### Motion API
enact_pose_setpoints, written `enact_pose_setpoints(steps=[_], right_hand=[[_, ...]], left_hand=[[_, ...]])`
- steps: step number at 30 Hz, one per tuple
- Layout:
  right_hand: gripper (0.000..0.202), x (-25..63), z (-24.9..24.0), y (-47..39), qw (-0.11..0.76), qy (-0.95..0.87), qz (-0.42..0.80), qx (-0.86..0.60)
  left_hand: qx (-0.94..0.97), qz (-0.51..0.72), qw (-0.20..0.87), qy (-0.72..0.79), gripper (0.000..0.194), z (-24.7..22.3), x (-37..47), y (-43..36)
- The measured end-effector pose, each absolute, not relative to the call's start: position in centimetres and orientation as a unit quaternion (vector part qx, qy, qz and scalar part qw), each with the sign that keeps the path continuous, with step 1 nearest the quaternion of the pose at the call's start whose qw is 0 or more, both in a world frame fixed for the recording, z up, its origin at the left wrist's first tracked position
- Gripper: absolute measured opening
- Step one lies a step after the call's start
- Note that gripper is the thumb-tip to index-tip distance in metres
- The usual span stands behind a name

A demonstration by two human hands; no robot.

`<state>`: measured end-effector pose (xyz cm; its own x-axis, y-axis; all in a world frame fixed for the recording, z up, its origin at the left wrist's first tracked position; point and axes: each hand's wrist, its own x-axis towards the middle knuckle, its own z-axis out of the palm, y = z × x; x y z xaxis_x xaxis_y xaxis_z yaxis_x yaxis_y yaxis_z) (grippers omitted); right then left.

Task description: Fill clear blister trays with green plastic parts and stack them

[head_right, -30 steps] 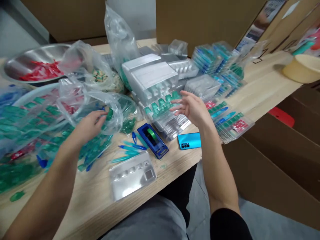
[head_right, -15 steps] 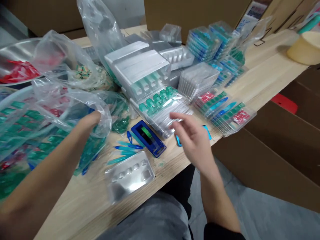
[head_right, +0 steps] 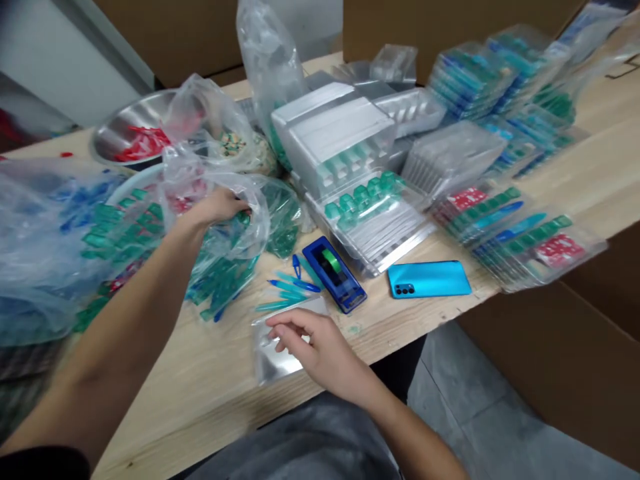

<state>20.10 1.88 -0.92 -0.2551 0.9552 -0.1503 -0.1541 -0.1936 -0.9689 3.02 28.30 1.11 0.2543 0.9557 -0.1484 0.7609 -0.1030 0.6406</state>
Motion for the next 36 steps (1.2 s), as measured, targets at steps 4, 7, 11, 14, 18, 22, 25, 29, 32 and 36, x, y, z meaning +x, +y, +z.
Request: enact_pose_setpoints(steps=[4,7,11,14,18,22,25,29,32,36], right_hand=[[0.035,17.8,-1.7,3.3,0.463,-0.252,0.784,-0.329],[0.045,15.9,-1.1,4.6,0.427,-0.076,0.865,-0.254],[0.042,14.3,-1.2,5.6,0.380,0.068,0.895,-0.222],[0.036,14.0,-2.2,5.5,0.368,0.112,0.884,-0.266],[0.024,14.0,-3.1,4.7,0.366,0.102,0.874,-0.303],[0.022,14.0,-3.0,3.8,0.376,0.051,0.869,-0.317],[0.027,14.0,-2.8,3.2,0.378,-0.003,0.864,-0.333],[0.032,14.0,-2.6,2.8,0.381,-0.026,0.855,-0.352],[0.031,14.2,-2.4,2.8,0.387,-0.021,0.851,-0.354],[0.030,14.2,-2.1,2.8,0.391,-0.040,0.850,-0.350]], left_hand=[[0.719,0.187,0.319,0.589,0.004,4.2,1.2,24.8],[0.751,0.248,0.320,0.522,0.009,5.3,0.2,18.7],[0.834,0.210,0.291,0.419,0.018,3.9,0.5,9.7],[0.867,0.130,0.257,0.407,0.022,2.4,1.0,6.0],[0.849,0.141,0.312,0.402,0.032,1.6,0.3,5.0],[0.788,0.222,0.397,0.415,0.039,0.9,-0.9,4.5],[0.751,0.252,0.439,0.423,0.042,0.3,-1.6,3.9],[0.693,0.302,0.508,0.413,0.043,0.2,-1.9,3.6],[0.649,0.344,0.529,0.425,0.038,0.4,-1.8,3.8],[0.656,0.357,0.476,0.463,0.038,0.2,-1.6,3.6]])
